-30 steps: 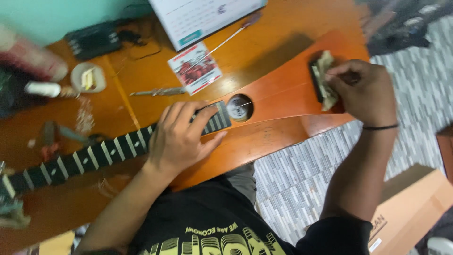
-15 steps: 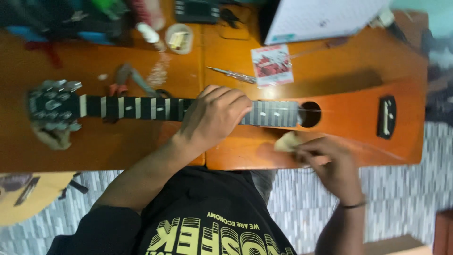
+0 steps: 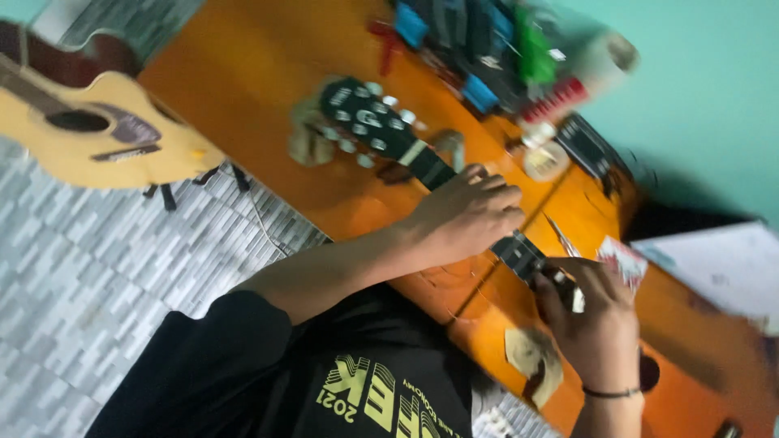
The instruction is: Attaching and winding new strings onto a guitar headstock and wiping the instrument.
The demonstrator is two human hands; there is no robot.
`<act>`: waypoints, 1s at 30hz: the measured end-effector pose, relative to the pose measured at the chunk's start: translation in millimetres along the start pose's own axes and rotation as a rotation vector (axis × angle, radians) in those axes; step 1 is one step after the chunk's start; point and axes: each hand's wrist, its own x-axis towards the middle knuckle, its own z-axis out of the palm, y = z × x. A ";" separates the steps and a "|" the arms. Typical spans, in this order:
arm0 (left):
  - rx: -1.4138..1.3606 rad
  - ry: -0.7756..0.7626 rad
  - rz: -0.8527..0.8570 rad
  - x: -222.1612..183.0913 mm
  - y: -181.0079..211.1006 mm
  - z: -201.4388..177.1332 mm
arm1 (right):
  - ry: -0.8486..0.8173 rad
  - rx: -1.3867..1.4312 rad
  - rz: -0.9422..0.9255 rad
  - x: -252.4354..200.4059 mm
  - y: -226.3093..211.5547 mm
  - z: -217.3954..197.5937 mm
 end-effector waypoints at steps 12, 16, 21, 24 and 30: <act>-0.168 0.571 -0.232 -78.7 -116.4 -114.0 | -0.180 0.069 -0.096 97.7 -48.2 25.8; -0.268 0.652 -0.353 -96.6 -137.5 -95.7 | -0.001 0.080 -0.105 101.4 -46.0 45.6; -0.165 0.444 -0.501 -94.0 -146.7 -108.4 | -0.051 0.048 -0.214 124.3 -59.7 35.0; -0.204 0.223 -0.526 -81.2 -146.2 -132.2 | -0.059 0.138 -0.242 136.4 -73.3 29.4; -0.296 -0.245 -0.584 -53.8 -197.2 -138.5 | -0.053 0.189 -0.290 160.4 -83.2 39.9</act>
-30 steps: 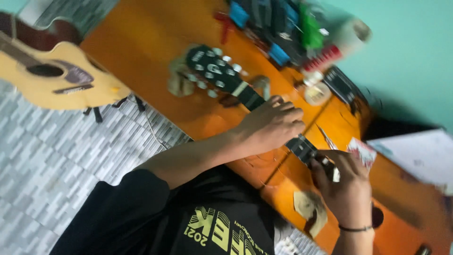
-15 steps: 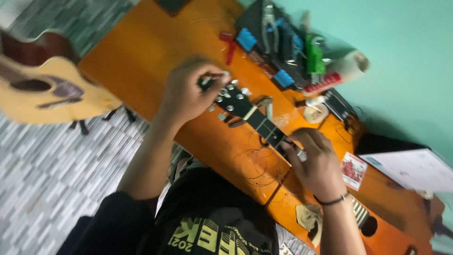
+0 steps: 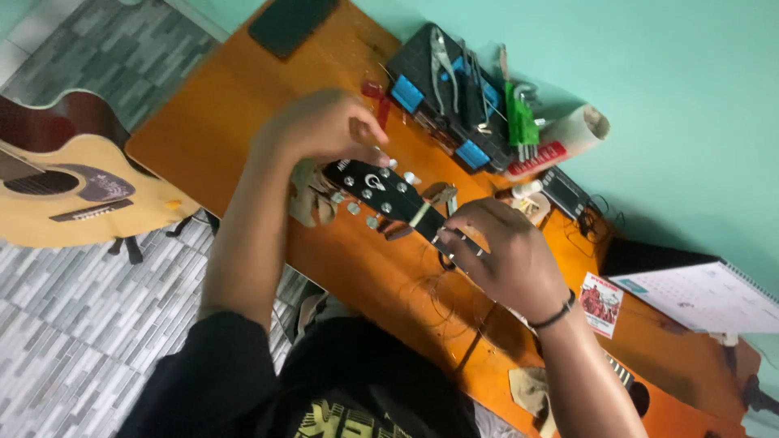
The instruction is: Attaching and winding new strings onto a guitar headstock and wiping the instrument.
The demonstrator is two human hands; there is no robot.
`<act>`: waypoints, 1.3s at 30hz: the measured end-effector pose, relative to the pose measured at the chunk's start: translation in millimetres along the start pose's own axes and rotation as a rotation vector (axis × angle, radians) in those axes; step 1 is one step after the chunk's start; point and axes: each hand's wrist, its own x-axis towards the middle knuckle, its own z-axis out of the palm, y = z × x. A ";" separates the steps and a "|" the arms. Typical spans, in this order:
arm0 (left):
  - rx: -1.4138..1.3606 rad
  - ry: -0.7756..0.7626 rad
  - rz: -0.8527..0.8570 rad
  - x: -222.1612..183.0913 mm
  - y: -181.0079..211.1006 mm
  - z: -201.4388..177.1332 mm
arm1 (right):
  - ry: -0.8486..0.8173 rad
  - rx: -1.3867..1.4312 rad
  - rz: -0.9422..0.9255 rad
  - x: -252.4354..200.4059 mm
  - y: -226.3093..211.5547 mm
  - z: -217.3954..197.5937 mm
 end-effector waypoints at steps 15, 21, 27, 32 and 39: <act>-0.313 -0.090 0.351 27.9 -39.7 2.9 | -0.412 0.231 0.149 112.6 67.8 59.9; -0.423 -0.021 0.584 26.0 -53.1 6.9 | -0.580 0.348 0.232 137.6 58.6 83.8; -0.469 0.036 0.645 24.4 -56.9 11.8 | -0.696 0.232 0.363 146.3 58.1 87.3; -0.496 0.067 0.748 30.1 -58.4 17.6 | -0.761 0.162 0.552 147.1 68.2 100.0; -0.521 0.116 0.769 32.7 -67.3 22.0 | -0.797 0.183 0.627 152.9 82.9 118.4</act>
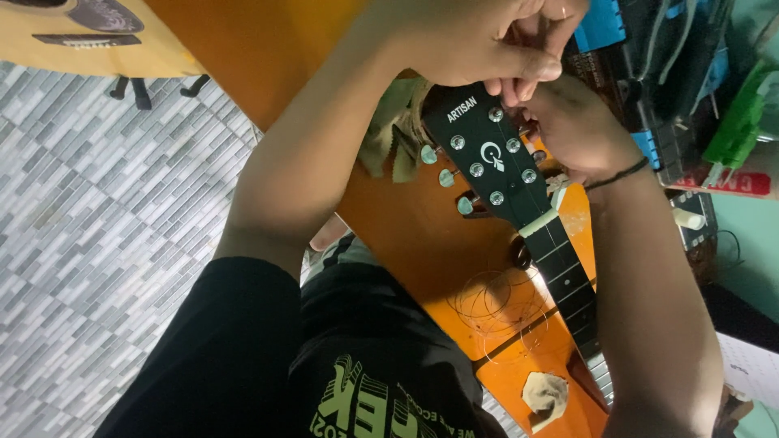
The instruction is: Attaching and winding new strings onto a guitar headstock and wiping the instrument.
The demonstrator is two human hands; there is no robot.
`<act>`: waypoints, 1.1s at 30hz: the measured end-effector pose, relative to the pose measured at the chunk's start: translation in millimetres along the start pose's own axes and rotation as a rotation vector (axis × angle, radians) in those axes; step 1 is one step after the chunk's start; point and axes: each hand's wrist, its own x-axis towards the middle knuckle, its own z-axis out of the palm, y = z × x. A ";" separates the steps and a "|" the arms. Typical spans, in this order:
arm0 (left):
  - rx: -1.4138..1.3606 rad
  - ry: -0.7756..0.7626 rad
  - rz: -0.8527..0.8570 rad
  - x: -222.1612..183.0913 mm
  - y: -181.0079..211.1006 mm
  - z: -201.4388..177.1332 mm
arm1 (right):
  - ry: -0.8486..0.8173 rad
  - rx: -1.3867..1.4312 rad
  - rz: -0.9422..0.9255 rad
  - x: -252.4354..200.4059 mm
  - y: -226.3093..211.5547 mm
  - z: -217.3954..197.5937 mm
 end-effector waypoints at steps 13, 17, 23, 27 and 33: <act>0.006 0.027 -0.203 -5.2 -6.7 -2.9 | -0.097 0.035 -0.041 2.9 -1.5 -3.4; -0.031 0.034 -0.308 -8.0 -6.0 -5.8 | -0.133 0.313 -0.409 3.5 23.8 -5.0; 0.017 -0.035 -0.391 -11.5 -14.1 -6.7 | -0.150 0.337 -0.459 -4.4 25.0 -5.7; 0.071 -0.113 -0.472 -6.8 -21.2 -0.8 | -0.171 0.302 -0.463 -5.8 20.4 -7.2; 0.095 -0.055 -0.316 -8.3 -21.0 -3.4 | -0.099 0.166 -0.221 -6.8 0.8 0.5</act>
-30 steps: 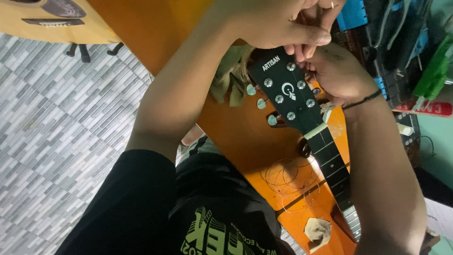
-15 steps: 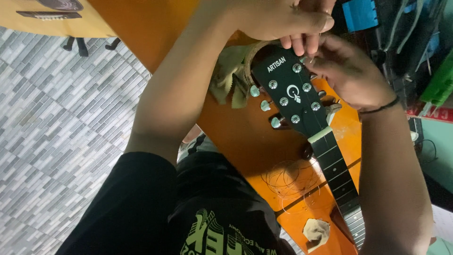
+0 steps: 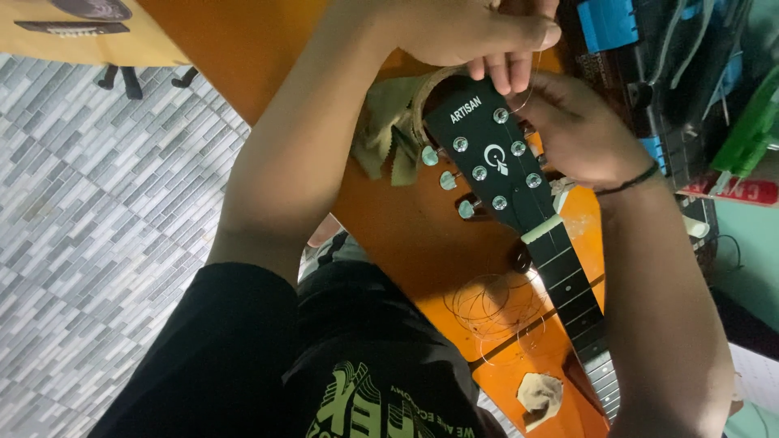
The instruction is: Attaching and winding new strings onto a guitar headstock and wiping the instrument.
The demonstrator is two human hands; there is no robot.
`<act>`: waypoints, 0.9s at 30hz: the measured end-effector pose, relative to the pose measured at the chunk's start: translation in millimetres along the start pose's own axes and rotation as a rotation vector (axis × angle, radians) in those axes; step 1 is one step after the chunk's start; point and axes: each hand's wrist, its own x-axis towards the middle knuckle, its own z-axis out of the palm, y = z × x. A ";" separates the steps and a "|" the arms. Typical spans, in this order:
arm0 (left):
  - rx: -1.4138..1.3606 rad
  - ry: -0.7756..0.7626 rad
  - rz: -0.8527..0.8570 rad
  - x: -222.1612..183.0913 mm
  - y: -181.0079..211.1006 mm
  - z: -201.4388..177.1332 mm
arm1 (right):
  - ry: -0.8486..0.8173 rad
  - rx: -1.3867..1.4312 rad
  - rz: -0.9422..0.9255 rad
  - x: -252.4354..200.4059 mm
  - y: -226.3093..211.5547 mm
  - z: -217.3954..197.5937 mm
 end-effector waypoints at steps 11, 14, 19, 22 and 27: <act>-0.016 0.004 -0.048 -1.8 4.7 -1.2 | 0.050 0.000 0.134 -0.2 -12.2 1.2; -0.029 0.007 -0.041 -2.9 7.8 -2.7 | 0.018 0.024 -0.141 -2.1 -1.3 -0.7; -0.072 0.013 -0.061 -4.3 10.5 -6.4 | 0.045 0.100 -0.111 7.4 34.8 -8.3; -0.080 -0.001 -0.084 -4.5 8.4 -6.4 | 0.002 -0.680 -0.382 13.5 44.2 -10.9; -0.004 0.059 -0.056 -7.6 12.2 -9.1 | -0.069 -0.300 0.330 11.3 -40.2 -1.9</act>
